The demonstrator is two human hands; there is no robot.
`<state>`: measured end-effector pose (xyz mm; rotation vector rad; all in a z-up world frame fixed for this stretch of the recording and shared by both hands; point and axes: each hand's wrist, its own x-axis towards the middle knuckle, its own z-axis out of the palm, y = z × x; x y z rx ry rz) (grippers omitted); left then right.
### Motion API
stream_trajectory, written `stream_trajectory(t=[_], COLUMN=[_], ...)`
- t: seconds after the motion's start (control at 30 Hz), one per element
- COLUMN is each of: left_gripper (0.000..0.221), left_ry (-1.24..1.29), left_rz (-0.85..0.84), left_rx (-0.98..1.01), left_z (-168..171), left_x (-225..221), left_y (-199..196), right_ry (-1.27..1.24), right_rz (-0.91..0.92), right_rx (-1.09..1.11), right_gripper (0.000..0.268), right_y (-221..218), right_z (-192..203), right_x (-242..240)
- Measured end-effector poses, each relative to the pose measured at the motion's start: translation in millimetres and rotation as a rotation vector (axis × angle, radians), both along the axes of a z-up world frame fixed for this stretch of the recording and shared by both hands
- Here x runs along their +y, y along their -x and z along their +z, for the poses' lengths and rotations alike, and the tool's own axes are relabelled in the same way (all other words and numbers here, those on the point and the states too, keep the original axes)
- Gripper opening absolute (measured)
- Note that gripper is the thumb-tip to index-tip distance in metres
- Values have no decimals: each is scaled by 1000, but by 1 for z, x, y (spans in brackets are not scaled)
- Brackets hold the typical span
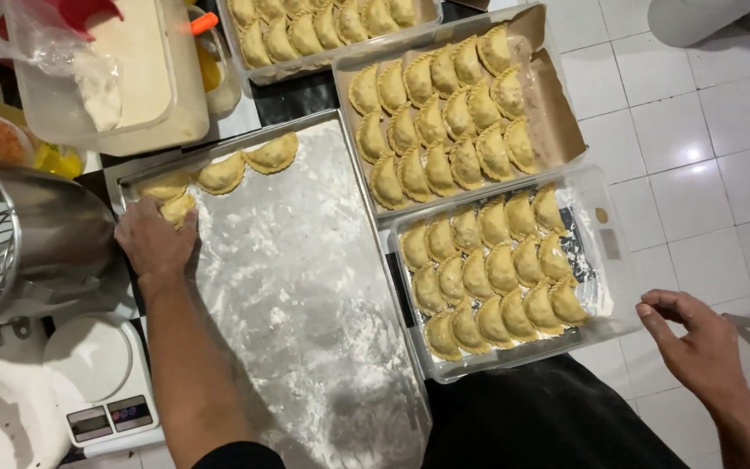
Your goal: Arranging raw pastries from a floured metal tray into plastic containers for storage or further processing.
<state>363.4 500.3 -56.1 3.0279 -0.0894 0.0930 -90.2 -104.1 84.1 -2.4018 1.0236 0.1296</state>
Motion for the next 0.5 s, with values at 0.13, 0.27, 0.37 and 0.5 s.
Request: stream_trajectory(t=[0.13,0.27,0.37,0.5], left_gripper=[57,46,48,49], left_ry=[-12,-85,-43,20], left_rz=[-87,-122,-11,-1], left_rx=[-46,-104,34,27], left_z=[4,-7,13,10], left_x=[3,16,0,1], left_y=[0,0,8,14], right_ry=[36,49,-6,0], right_rz=[22,22,-30,29], right_rx=[42,49,53,62], right_gripper=[22,23,24,25], right_y=[-2,-7,-13,-17], right_z=[0,2,1,-3], right_x=[-3,-6,-6,-9])
